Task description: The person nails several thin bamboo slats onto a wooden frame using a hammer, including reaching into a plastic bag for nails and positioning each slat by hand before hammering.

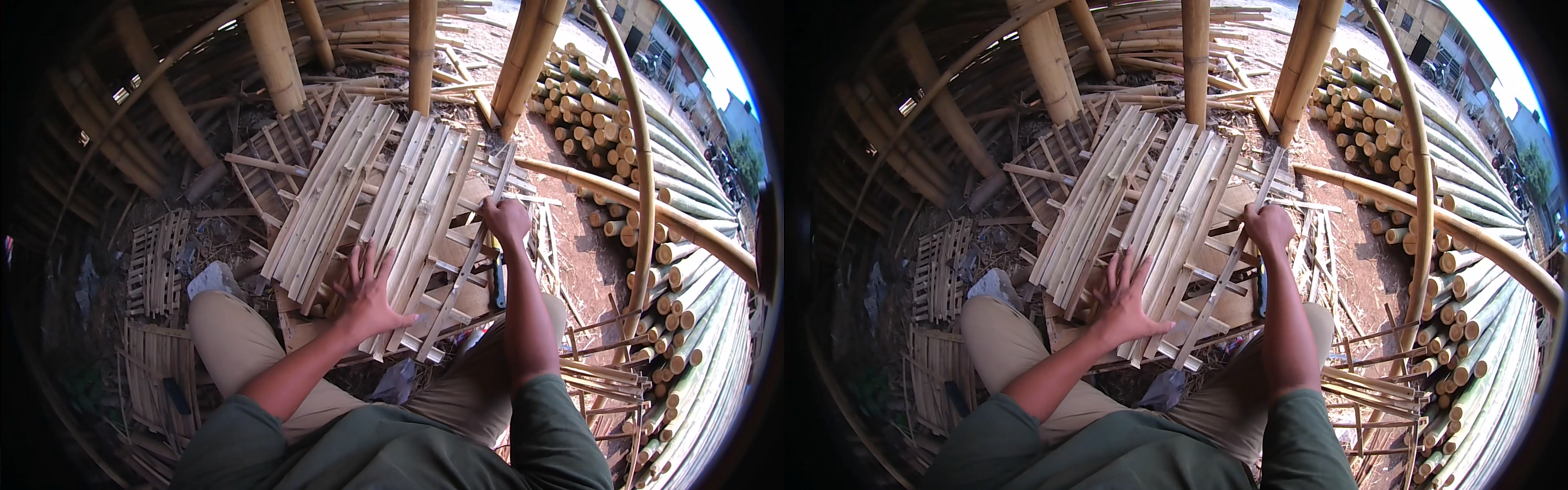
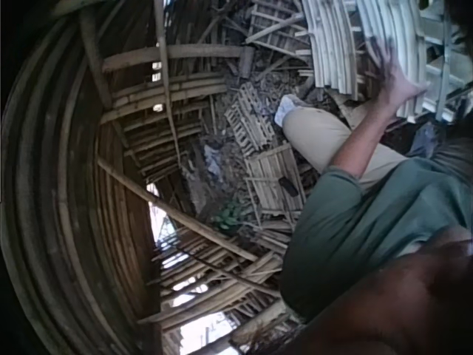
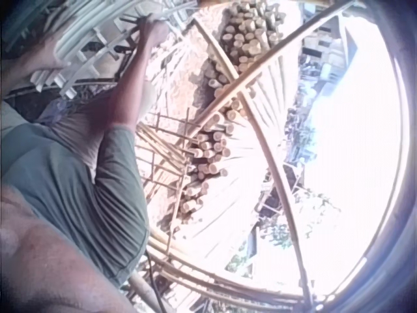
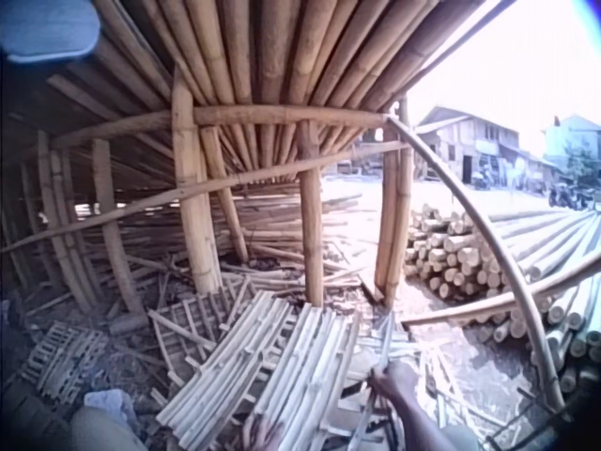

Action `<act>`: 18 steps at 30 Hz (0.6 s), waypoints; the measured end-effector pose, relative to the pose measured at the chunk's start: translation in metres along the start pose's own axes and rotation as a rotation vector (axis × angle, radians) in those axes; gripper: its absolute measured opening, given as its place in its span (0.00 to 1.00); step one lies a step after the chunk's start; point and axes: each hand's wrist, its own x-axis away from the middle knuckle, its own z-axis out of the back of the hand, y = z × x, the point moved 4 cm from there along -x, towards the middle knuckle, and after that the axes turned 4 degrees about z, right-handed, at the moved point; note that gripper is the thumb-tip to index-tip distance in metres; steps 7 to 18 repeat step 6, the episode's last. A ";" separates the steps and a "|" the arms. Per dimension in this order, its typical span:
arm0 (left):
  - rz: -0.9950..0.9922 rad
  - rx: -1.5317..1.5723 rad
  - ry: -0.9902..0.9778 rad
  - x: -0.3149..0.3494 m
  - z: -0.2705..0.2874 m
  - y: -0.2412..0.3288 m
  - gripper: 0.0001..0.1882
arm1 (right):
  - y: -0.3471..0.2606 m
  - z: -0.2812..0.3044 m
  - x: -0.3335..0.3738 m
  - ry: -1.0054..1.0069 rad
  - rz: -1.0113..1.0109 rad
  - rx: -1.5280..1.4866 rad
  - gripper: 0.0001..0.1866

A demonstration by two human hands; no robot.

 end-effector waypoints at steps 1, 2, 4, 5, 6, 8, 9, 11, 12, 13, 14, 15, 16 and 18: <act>-0.001 0.002 0.003 0.001 0.002 0.000 0.65 | 0.002 0.001 0.002 -0.006 -0.015 -0.009 0.26; -0.021 -0.003 0.008 0.002 0.004 -0.001 0.65 | 0.004 0.002 0.004 -0.012 -0.030 -0.019 0.27; -0.035 -0.009 0.020 0.003 0.010 -0.007 0.65 | -0.002 0.008 0.012 -0.047 -0.051 -0.040 0.27; -0.078 -0.009 0.031 0.002 0.014 -0.011 0.65 | 0.000 0.007 0.014 -0.064 -0.079 -0.018 0.28; -0.127 -0.007 0.041 -0.001 0.017 -0.014 0.66 | 0.004 0.008 0.015 -0.076 -0.111 0.008 0.28; -0.127 -0.007 0.041 -0.001 0.017 -0.014 0.66 | 0.004 0.008 0.015 -0.076 -0.111 0.008 0.28; -0.127 -0.007 0.041 -0.001 0.017 -0.014 0.66 | 0.004 0.008 0.015 -0.076 -0.111 0.008 0.28; -0.127 -0.007 0.041 -0.001 0.017 -0.014 0.66 | 0.004 0.008 0.015 -0.076 -0.111 0.008 0.28; -0.127 -0.007 0.041 -0.001 0.017 -0.014 0.66 | 0.004 0.008 0.015 -0.076 -0.111 0.008 0.28; -0.127 -0.007 0.041 -0.001 0.017 -0.014 0.66 | 0.004 0.008 0.015 -0.076 -0.111 0.008 0.28; -0.127 -0.007 0.041 -0.001 0.017 -0.014 0.66 | 0.004 0.008 0.015 -0.076 -0.111 0.008 0.28; -0.127 -0.007 0.041 -0.001 0.017 -0.014 0.66 | 0.004 0.008 0.015 -0.076 -0.111 0.008 0.28; -0.127 -0.007 0.041 -0.001 0.017 -0.014 0.66 | 0.004 0.008 0.015 -0.076 -0.111 0.008 0.28; -0.127 -0.007 0.041 -0.001 0.017 -0.014 0.66 | 0.004 0.008 0.015 -0.076 -0.111 0.008 0.28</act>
